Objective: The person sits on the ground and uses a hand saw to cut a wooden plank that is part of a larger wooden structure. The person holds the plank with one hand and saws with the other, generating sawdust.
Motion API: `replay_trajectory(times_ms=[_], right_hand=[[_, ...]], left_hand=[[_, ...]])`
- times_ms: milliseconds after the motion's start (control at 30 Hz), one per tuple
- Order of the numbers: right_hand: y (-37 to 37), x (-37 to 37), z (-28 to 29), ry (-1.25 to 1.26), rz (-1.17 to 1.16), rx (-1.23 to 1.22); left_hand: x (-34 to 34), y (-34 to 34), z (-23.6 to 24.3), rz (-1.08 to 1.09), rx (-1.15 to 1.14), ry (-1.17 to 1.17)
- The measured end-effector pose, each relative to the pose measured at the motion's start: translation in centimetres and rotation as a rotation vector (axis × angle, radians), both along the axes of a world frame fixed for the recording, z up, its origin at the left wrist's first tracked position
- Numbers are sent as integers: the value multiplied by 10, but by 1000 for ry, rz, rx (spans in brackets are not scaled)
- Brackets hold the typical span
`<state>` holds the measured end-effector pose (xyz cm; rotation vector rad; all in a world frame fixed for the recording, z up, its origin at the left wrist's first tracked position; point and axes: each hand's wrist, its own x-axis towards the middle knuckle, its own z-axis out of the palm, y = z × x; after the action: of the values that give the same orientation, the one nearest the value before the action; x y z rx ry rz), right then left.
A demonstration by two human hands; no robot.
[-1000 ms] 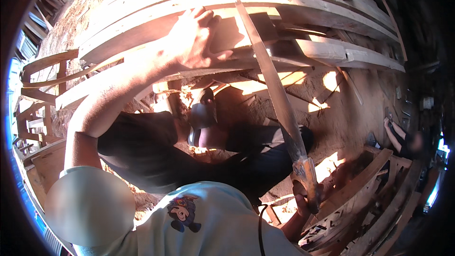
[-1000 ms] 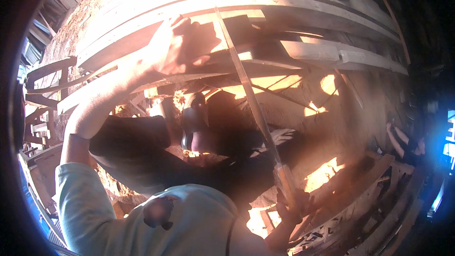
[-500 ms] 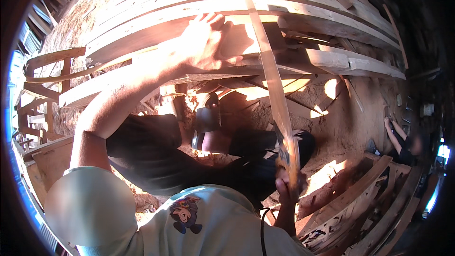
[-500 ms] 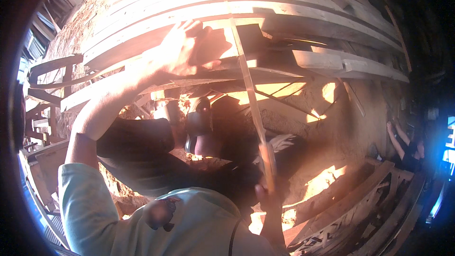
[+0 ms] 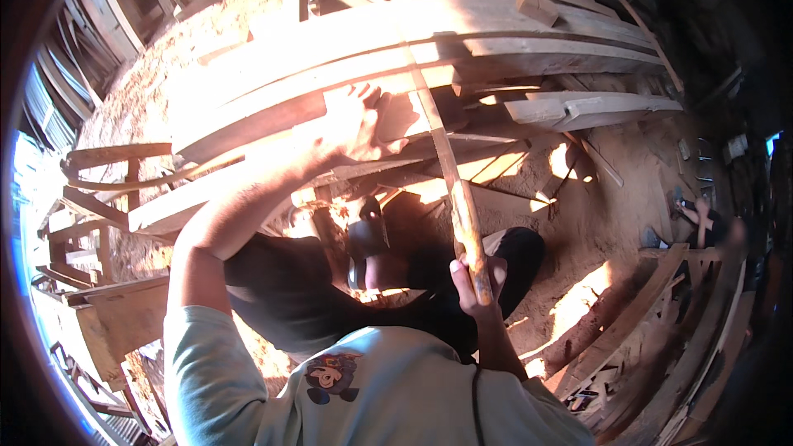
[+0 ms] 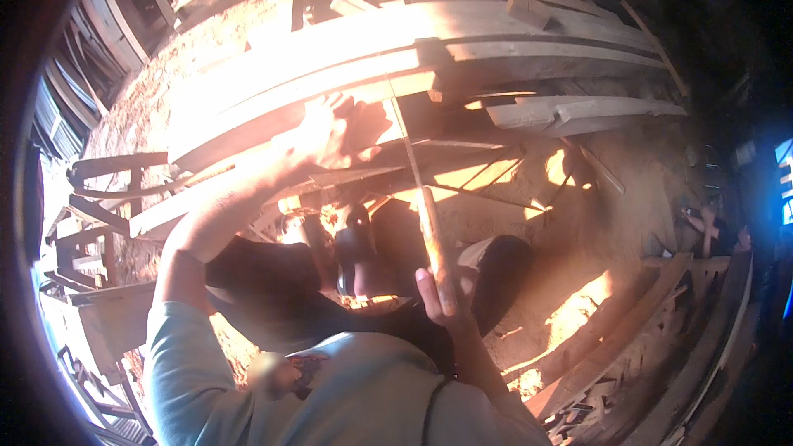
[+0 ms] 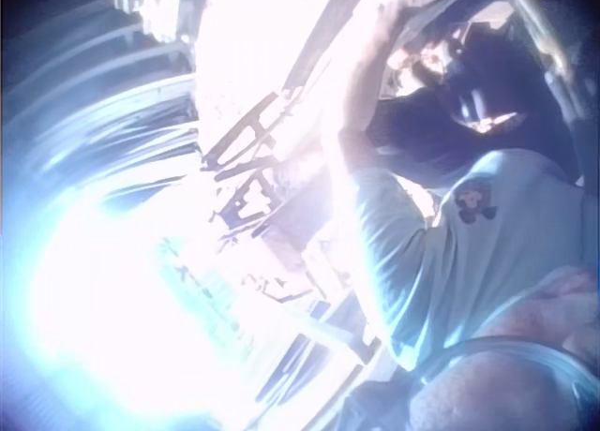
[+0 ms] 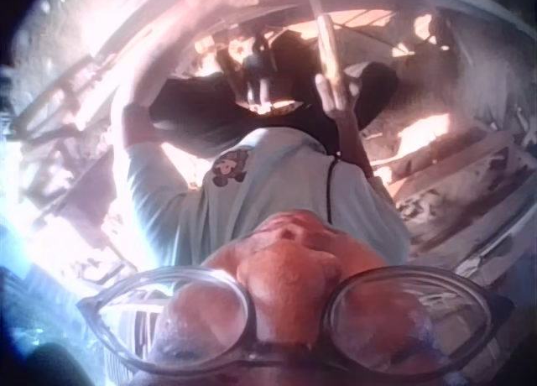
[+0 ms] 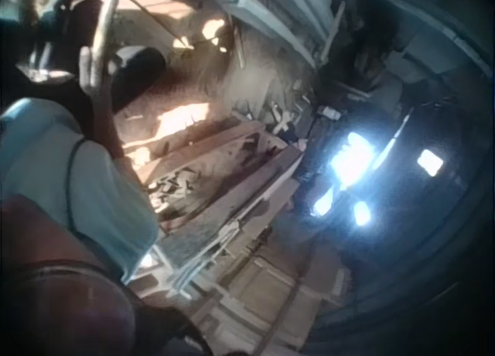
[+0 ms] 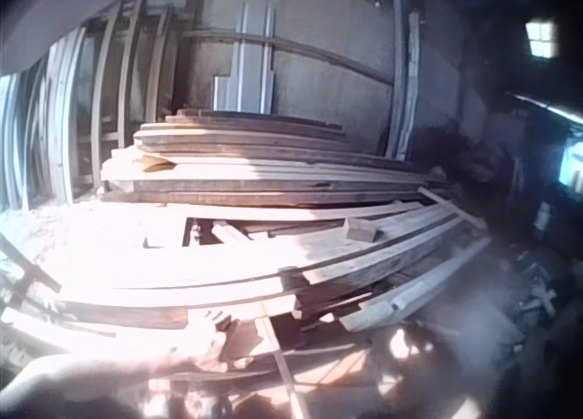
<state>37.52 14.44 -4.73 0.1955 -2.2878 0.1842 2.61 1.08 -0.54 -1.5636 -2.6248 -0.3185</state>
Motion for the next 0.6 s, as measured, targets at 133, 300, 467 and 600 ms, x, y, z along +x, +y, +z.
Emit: replay_trajectory(times_ms=[133,300,467,600], right_hand=[[0,-16,33,-302,350,-1665],[19,18,37,-268,205,-1341],[35,1,49,-137,-17,-461],[52,-42,72,-206,-57,-444]], left_hand=[[-7,-25,-9,14,180,238],[-7,-15,-9,-3,128,131],[-18,-20,-24,-46,90,117],[-13,-14,-18,-13,45,83]])
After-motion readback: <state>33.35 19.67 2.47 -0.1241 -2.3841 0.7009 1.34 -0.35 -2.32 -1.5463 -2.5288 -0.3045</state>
